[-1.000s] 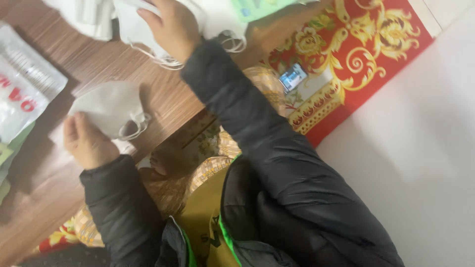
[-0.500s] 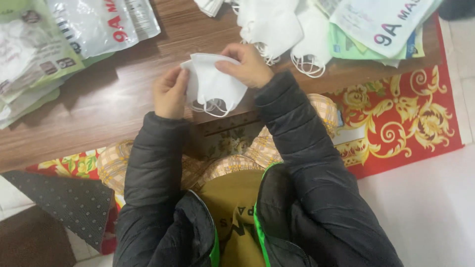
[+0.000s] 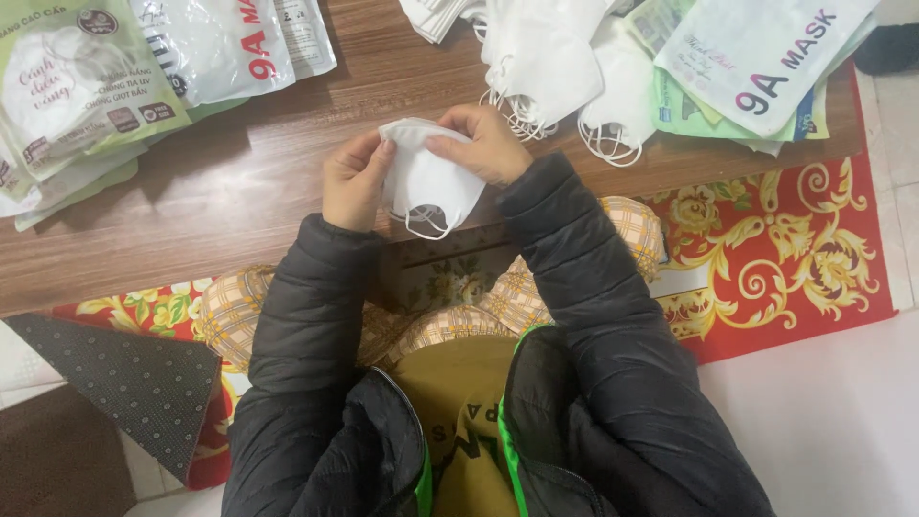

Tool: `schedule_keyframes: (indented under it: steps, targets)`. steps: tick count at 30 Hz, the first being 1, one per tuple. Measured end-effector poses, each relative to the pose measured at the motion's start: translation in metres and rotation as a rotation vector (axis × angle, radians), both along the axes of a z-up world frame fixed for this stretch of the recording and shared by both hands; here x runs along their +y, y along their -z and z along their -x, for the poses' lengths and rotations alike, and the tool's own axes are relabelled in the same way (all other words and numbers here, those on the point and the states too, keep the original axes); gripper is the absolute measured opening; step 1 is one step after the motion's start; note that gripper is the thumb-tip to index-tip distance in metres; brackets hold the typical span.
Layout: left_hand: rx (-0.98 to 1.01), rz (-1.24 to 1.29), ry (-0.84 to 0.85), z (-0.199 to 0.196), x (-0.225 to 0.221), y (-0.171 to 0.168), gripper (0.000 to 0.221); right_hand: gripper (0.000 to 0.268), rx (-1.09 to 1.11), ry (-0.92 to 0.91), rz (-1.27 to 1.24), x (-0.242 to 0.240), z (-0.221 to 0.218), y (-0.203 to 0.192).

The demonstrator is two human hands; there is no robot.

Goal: Inspecting and stacking white face masks on a wooden table

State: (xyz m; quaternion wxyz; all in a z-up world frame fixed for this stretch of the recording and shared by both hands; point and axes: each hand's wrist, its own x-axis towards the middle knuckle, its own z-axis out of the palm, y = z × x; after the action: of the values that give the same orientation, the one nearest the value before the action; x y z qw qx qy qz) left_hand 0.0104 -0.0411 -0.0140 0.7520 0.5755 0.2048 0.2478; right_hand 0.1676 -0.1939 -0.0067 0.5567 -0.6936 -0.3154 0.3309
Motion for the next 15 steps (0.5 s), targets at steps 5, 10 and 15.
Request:
schedule_keyframes:
  steps: [5, 10, 15]
  targets:
    - [0.006, -0.034, -0.012, 0.002, 0.002, 0.0, 0.021, 0.019, -0.027, 0.028, -0.012, 0.002, -0.002, 0.005]
    - [0.049, -0.096, 0.038, 0.004, 0.01, 0.001, 0.026, 0.012, -0.671, 0.516, 0.136, -0.018, -0.046, 0.002]
    - [0.042, -0.062, 0.025, 0.005, 0.011, -0.002, 0.022, 0.053, -0.908, 0.717, 0.616, -0.039, -0.091, 0.046]
